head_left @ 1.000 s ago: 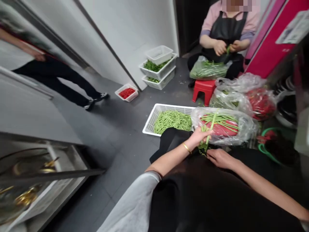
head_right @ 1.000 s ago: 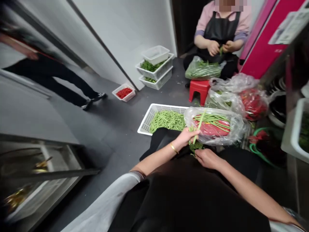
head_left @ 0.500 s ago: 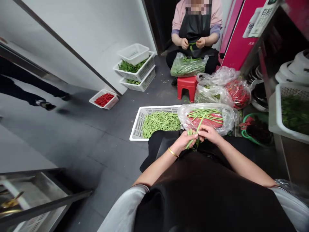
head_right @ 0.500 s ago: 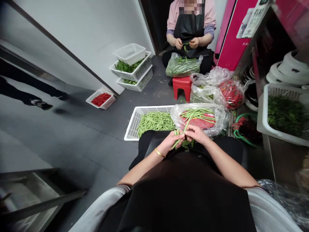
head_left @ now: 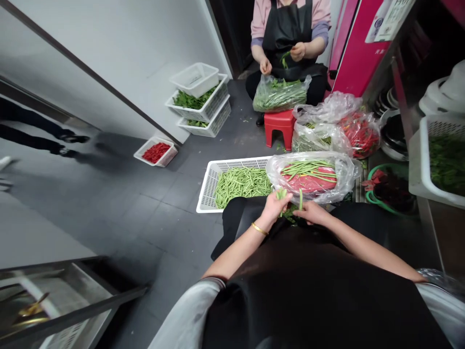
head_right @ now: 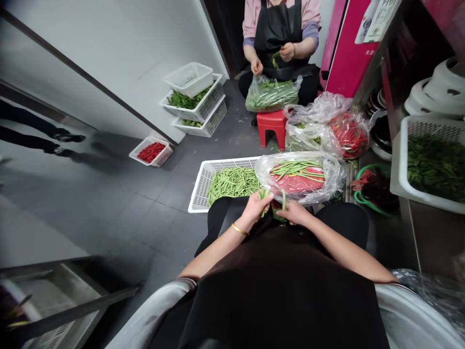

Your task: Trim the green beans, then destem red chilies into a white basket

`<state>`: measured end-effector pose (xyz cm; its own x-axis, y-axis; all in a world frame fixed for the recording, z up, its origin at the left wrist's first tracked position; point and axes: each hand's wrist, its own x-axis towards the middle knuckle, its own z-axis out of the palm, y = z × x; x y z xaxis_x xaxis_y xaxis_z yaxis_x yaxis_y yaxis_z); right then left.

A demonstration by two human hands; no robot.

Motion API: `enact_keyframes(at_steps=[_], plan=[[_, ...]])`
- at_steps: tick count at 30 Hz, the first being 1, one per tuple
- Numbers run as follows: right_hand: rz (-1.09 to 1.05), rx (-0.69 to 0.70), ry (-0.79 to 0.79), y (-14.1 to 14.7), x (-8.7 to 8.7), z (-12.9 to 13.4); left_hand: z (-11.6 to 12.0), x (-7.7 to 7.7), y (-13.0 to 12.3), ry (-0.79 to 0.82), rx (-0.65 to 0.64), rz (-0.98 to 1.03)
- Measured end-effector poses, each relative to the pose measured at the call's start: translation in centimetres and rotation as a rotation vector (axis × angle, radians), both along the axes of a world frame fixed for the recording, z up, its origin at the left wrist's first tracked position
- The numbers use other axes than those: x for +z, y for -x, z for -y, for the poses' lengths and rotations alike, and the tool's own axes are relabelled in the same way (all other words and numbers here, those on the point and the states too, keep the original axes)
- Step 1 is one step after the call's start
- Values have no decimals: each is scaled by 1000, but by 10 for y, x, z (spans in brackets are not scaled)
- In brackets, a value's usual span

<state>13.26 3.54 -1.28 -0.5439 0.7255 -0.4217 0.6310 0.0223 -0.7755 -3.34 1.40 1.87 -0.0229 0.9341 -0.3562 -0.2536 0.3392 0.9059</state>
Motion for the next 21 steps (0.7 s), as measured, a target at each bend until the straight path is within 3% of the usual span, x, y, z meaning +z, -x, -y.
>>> enact_keyframes(at_steps=[3,6,9,11,16,19,21], plan=[[-162,86,74,1,10,11,0,1,0,-51,-99,-85],[-260,99,108,-10,26,3,0,7,3,-29,-268,-95],[-350,3,31,-24,45,-12,1,13,11,-4,-479,-31],[-323,62,-58,-29,55,-18,1,14,15,12,-551,37],[-185,268,-353,-20,59,-12,2,1,18,168,-584,258],[-17,186,-592,-11,45,-8,2,-13,7,294,-542,422],[154,64,-662,-6,33,-9,-1,-22,-4,356,-406,482]])
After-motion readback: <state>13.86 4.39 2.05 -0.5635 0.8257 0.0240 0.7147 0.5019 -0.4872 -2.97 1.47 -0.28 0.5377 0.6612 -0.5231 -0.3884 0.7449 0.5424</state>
